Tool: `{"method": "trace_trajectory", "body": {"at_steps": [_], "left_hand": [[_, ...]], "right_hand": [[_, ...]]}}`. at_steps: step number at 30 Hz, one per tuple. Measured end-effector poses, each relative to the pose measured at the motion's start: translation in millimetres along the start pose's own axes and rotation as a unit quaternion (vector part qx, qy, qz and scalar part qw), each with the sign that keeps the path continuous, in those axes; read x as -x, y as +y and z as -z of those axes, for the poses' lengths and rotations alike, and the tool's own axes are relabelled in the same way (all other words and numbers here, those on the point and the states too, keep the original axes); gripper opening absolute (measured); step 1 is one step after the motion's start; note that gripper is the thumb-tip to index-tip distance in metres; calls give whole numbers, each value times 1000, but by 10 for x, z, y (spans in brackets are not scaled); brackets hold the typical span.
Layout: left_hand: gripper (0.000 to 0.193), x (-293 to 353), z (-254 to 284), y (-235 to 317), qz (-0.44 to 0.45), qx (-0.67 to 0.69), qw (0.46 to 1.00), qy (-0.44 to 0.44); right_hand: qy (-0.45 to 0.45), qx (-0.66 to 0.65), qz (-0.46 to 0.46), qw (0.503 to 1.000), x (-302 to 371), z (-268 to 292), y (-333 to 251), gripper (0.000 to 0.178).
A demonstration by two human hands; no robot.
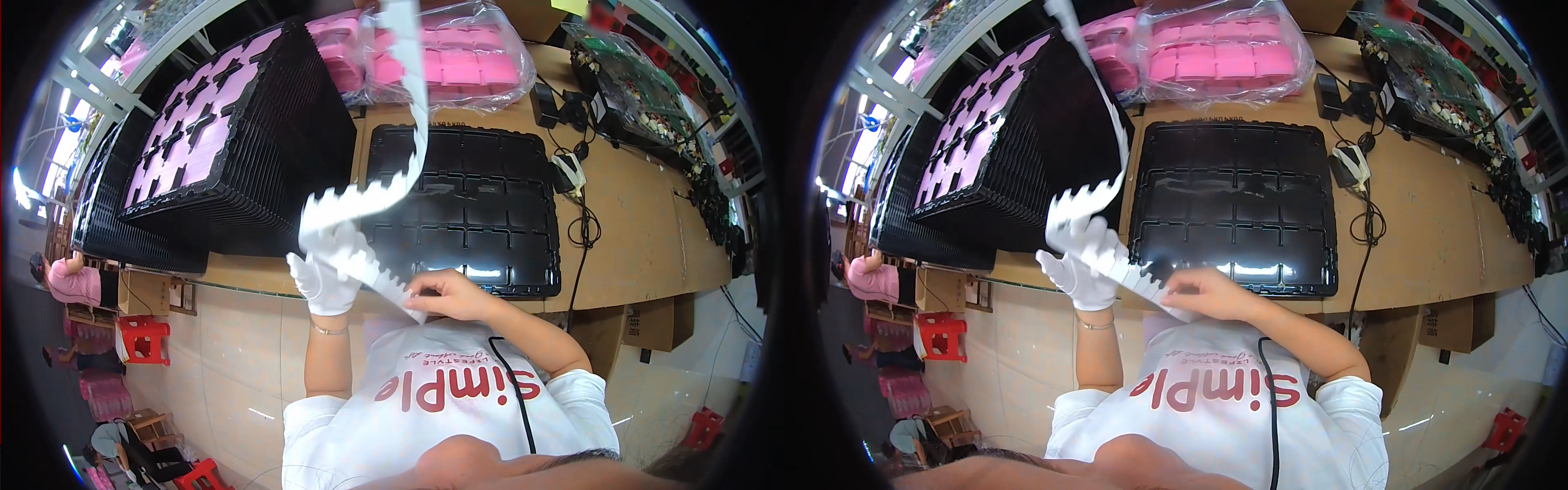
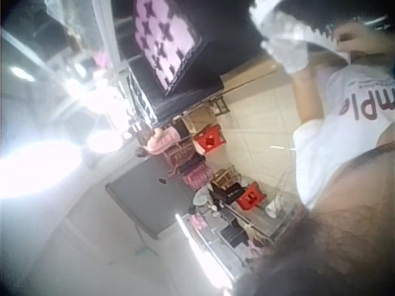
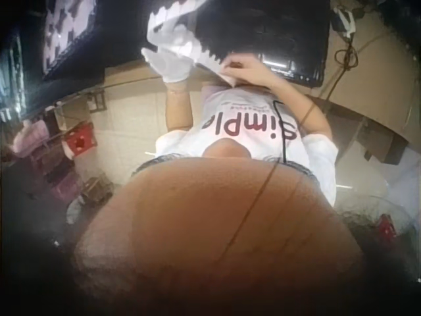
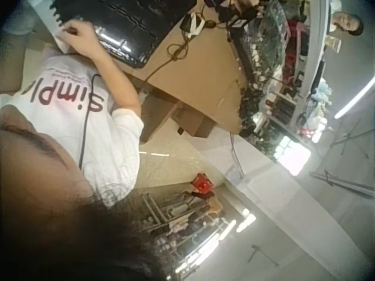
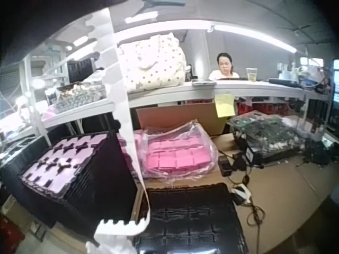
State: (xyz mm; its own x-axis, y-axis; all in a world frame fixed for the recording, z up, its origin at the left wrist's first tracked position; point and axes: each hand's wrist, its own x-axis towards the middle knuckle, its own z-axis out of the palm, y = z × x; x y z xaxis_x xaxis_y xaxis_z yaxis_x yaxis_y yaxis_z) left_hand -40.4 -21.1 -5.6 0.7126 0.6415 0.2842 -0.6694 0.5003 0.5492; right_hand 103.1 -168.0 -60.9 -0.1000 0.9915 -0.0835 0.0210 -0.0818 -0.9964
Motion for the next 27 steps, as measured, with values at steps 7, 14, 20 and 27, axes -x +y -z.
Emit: {"method": "trace_trajectory", "body": {"at_steps": [7, 14, 20, 27], "left_hand": [[45, 218, 116, -227, 311, -383, 865, 96], [25, 73, 58, -359, 144, -381, 874, 265], [16, 89, 83, -368, 262, -373, 869, 191], [13, 23, 208, -354, 190, -386, 865, 258]], "right_hand": [[91, -126, -76, 985, -79, 131, -200, 14], [203, -76, -48, 975, 57, 102, -24, 15], [244, -49, -69, 966, 43, 93, -97, 15], [291, 331, 305, 844, -129, 135, -260, 12]]}}
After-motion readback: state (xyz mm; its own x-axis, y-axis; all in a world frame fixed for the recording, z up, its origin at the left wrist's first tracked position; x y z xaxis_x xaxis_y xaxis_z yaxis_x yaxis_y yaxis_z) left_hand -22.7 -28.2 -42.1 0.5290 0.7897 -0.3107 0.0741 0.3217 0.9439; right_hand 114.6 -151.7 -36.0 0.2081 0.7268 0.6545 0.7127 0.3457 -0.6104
